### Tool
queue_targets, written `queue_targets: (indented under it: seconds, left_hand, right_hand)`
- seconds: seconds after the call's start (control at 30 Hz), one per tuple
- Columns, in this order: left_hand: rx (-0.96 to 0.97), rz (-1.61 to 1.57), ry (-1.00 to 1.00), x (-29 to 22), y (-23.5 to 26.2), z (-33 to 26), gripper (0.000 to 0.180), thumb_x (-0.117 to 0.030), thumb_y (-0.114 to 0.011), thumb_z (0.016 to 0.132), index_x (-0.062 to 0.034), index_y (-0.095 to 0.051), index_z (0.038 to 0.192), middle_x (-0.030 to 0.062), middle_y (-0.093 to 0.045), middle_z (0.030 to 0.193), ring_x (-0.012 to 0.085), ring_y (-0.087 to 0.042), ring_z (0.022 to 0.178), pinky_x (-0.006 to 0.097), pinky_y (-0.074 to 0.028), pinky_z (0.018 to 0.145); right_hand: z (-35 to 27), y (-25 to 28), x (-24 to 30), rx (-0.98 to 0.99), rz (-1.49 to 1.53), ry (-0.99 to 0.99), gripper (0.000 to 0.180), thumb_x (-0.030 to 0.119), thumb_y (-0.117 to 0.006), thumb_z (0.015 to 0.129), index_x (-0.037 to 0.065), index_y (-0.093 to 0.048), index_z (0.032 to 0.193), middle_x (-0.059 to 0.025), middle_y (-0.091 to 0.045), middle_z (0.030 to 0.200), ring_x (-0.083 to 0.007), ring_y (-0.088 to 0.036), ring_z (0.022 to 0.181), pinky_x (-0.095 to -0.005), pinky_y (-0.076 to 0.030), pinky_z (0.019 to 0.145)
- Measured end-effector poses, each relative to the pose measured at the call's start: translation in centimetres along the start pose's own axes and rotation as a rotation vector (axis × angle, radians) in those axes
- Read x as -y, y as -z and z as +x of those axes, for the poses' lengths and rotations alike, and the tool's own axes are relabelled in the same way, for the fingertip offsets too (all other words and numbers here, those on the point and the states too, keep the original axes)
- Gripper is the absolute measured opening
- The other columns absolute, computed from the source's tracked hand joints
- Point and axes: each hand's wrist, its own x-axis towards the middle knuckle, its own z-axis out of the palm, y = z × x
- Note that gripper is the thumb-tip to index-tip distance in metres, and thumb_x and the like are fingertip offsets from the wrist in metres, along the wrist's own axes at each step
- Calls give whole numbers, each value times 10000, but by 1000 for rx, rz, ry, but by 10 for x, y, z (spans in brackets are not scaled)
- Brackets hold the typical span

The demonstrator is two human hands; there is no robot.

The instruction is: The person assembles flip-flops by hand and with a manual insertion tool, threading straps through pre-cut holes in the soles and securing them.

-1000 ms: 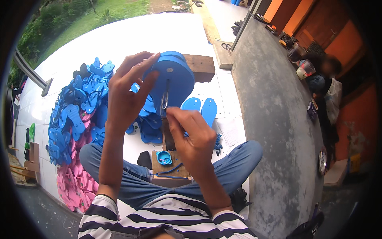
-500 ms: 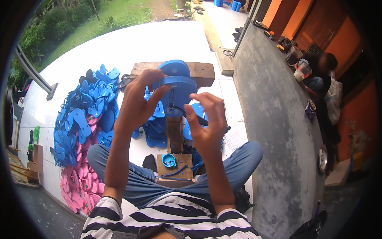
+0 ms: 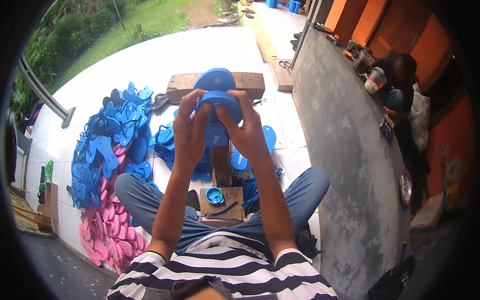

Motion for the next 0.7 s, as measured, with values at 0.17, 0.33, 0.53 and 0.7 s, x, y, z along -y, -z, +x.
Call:
queue_targets:
  seconds: [0.17, 0.33, 0.53, 0.7]
  left_hand:
    - [-5, 3, -34, -12, -1, -12, 244, -117, -595, 977, -32, -572, 1204, 71, -653, 1024, 78, -575, 854, 231, -468, 711]
    - [-68, 149, -271, -40, 22, -82, 179, -59, -587, 959, -5, -593, 1129, 95, -674, 914, 119, -628, 820, 229, -472, 756]
    - [-1, -118, 388, -33, 43, -128, 256, -25, -690, 893, 28, -613, 1132, 119, -621, 1073, 148, -630, 941, 256, -511, 829]
    - [-60, -99, 254, -18, 45, -108, 296, 55, -669, 873, 31, -580, 1154, 136, -577, 1151, 235, -580, 1149, 359, -548, 954]
  right_hand:
    - [-20, -2, -10, -18, 53, 159, 504, 226, -797, 817, 65, -530, 1214, -88, -640, 1035, -171, -629, 953, -326, -517, 821]
    - [-90, -10, 27, -54, -214, 239, 429, 132, -851, 733, 60, -567, 1045, -66, -636, 975, -158, -623, 871, -298, -493, 779]
    - [-153, -8, 5, 9, -54, -244, 603, 223, -845, 754, 35, -498, 1210, -150, -499, 1210, -288, -540, 1083, -366, -450, 922]
    - [-143, -16, 19, 89, -372, -154, 534, 249, -835, 759, -9, -532, 1115, -164, -556, 1100, -317, -594, 1001, -407, -490, 827]
